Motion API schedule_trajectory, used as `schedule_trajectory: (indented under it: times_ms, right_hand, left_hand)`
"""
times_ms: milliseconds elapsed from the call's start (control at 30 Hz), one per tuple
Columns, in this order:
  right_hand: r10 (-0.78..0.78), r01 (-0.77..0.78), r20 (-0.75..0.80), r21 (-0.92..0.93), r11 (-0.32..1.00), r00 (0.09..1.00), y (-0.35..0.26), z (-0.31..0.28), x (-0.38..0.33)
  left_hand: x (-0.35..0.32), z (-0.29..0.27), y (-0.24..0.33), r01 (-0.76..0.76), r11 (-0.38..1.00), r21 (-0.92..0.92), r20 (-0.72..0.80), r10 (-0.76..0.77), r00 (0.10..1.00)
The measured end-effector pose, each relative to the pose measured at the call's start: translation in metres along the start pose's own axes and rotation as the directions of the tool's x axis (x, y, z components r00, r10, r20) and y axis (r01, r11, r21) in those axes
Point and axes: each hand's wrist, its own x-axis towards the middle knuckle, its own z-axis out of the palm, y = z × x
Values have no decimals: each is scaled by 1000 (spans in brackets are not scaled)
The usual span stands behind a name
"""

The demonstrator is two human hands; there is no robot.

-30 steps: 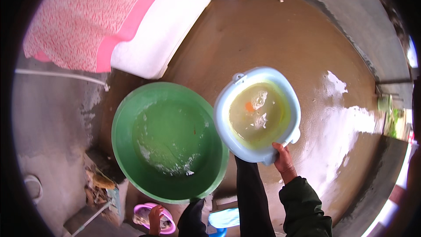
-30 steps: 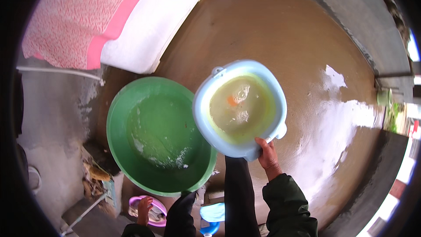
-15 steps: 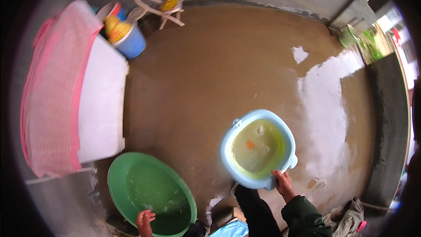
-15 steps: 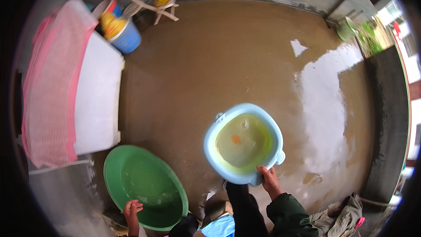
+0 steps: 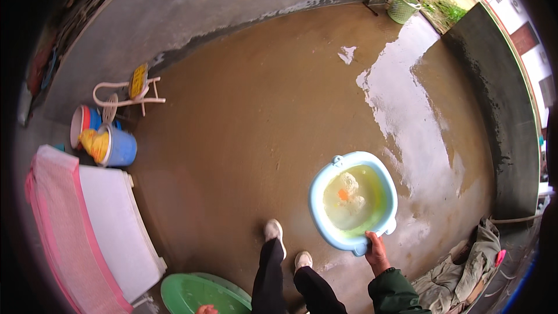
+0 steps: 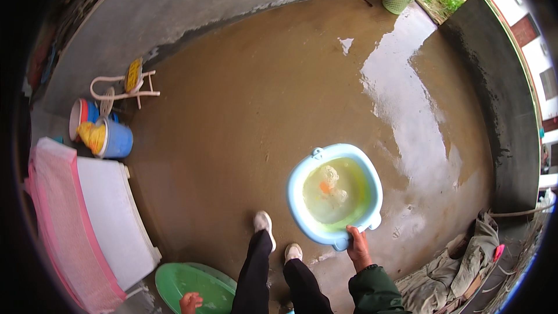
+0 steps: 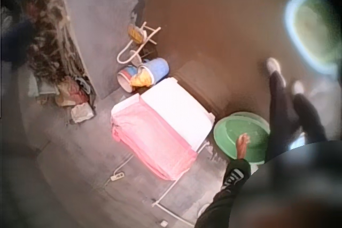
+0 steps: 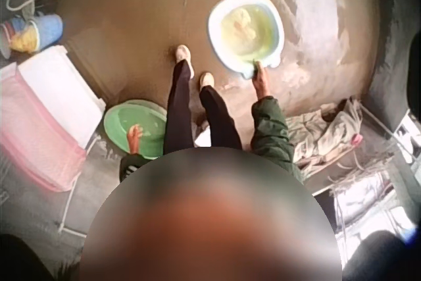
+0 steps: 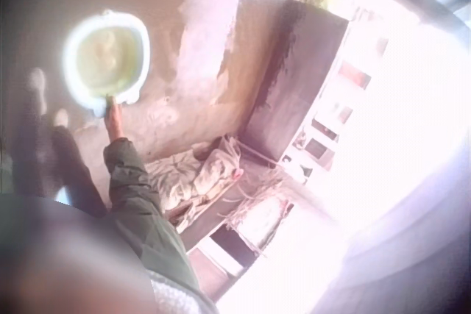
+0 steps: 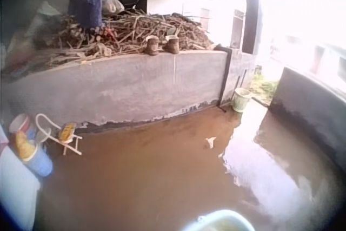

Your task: The person scrubs the inside of a large green basin with a sponge, then uses a small blue basin to scoop and pour water from the green basin onto the floor. The person repeats scooping and pouring several times.

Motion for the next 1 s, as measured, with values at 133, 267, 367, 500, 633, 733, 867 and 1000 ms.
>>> schedule_trajectory:
  times_ms: [133,267,367,500,633,733,867,1000]
  right_hand:
    - [-54,67,-76,174,983,996,-22,4,27]
    - [-86,109,-93,274,955,992,-50,-23,60]
    - [-152,170,-124,150,974,981,-65,-56,80]
    - [-152,205,-208,261,943,966,-115,-91,108]
    - [-239,287,-197,272,918,951,-171,-115,137]
    - [-202,279,-287,259,925,936,-219,-141,151]
    - [-115,266,-372,385,884,921,-299,-173,180]
    - [-136,275,-366,361,891,921,-368,-210,222]
  left_hand:
    - [45,-43,-6,153,986,68,105,-160,982]
    - [95,-24,70,163,986,20,-48,-161,986]
    - [107,9,178,-67,979,193,126,43,991]
    - [112,117,325,-225,939,259,97,206,974]
    - [116,238,435,-376,845,380,152,344,926]
    - [99,326,494,-338,837,431,240,254,937]
    - [74,432,552,-195,895,402,325,60,944]
    - [69,498,589,-33,908,417,267,-87,960]
